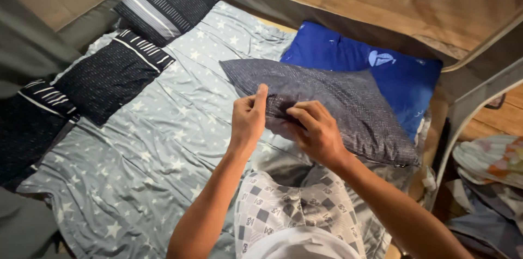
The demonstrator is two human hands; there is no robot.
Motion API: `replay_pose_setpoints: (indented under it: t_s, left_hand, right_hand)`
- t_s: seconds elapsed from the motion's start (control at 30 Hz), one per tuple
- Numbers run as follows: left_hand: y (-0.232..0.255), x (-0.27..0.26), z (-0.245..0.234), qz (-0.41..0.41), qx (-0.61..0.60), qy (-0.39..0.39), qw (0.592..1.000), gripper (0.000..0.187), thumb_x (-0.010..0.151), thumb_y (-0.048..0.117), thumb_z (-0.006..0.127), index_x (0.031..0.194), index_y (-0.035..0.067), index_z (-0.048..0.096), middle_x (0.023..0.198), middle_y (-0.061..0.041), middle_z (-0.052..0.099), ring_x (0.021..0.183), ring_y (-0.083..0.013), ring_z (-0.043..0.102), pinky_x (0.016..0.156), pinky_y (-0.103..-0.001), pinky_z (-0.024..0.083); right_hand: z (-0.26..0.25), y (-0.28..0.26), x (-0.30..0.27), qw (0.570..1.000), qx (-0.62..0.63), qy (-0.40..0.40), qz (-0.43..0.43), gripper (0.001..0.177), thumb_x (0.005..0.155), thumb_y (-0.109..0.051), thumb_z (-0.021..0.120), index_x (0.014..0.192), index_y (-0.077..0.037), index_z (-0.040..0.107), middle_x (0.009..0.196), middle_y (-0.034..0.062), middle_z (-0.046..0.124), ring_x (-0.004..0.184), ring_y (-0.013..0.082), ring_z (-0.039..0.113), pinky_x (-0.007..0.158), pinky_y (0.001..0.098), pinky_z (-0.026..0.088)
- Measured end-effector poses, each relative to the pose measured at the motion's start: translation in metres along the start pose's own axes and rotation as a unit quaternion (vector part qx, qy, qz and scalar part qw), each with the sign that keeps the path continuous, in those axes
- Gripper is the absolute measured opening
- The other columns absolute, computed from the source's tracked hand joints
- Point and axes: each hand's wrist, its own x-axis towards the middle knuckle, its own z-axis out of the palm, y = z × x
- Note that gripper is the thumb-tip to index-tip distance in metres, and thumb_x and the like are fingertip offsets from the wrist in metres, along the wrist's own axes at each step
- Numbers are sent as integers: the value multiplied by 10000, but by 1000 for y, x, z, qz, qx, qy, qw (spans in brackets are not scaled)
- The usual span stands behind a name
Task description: The person puts covers on pillows, folds and stacks the pillows on a bed, and spreads a duvet over the bed.
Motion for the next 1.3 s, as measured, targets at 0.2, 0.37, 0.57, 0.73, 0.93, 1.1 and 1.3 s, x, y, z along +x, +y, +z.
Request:
replay_pose_setpoints:
  t_s: [0.2,0.37,0.57,0.73,0.93,1.1,1.3]
  left_hand:
    - [76,-40,16,37,-94,-48,994,608,1050,393,572,531,115,419,512,96,355,491,-25,258,444,-309,166]
    - [54,-2,15,44,-125,38,990,601,1039,371,614,536,132,386,522,93,352,486,-42,250,440,-310,166]
    - [-110,105,-53,-68,-266,257,927,402,992,235,646,651,95,486,552,31,436,446,-122,422,406,-346,345]
    - [-234,137,-163,-148,-227,343,899,439,1024,279,557,654,61,463,492,-84,499,338,-209,484,311,-368,342]
    - [-274,83,-221,-71,188,379,903,374,986,286,665,778,-19,605,691,-146,637,571,-291,603,530,-446,485]
    - [-242,30,-200,42,734,196,649,353,718,363,794,905,82,693,927,-186,708,975,-399,676,840,-659,493]
    - [-236,0,-126,150,452,-85,875,264,861,261,782,997,51,697,1065,-183,704,1035,-405,648,894,-491,511]
  right_hand:
    - [-40,-29,9,981,-69,153,-101,222,877,8,764,1077,48,677,1029,151,675,946,312,694,822,440,591]
    - [-25,-10,2,988,-38,134,-65,198,912,-13,796,1056,11,662,1082,151,682,974,306,700,799,418,594]
    - [20,62,-78,997,-59,-43,-18,252,848,-188,846,991,-44,698,1142,173,656,1006,342,668,811,420,575]
    - [11,96,-185,957,-54,-256,128,426,821,-377,808,1119,-89,712,1227,175,630,1154,368,597,993,471,489]
    - [-5,119,-231,930,-30,-319,182,634,816,-448,771,1353,-136,646,1382,185,557,1295,379,500,1093,469,389]
    - [11,144,-248,924,-160,-255,237,679,799,-551,766,1327,-154,613,1434,214,525,1331,394,490,1124,472,390]
    - [1,200,-287,718,-25,-288,633,1059,943,-649,710,1626,-67,147,1416,355,521,1244,443,602,1097,451,468]
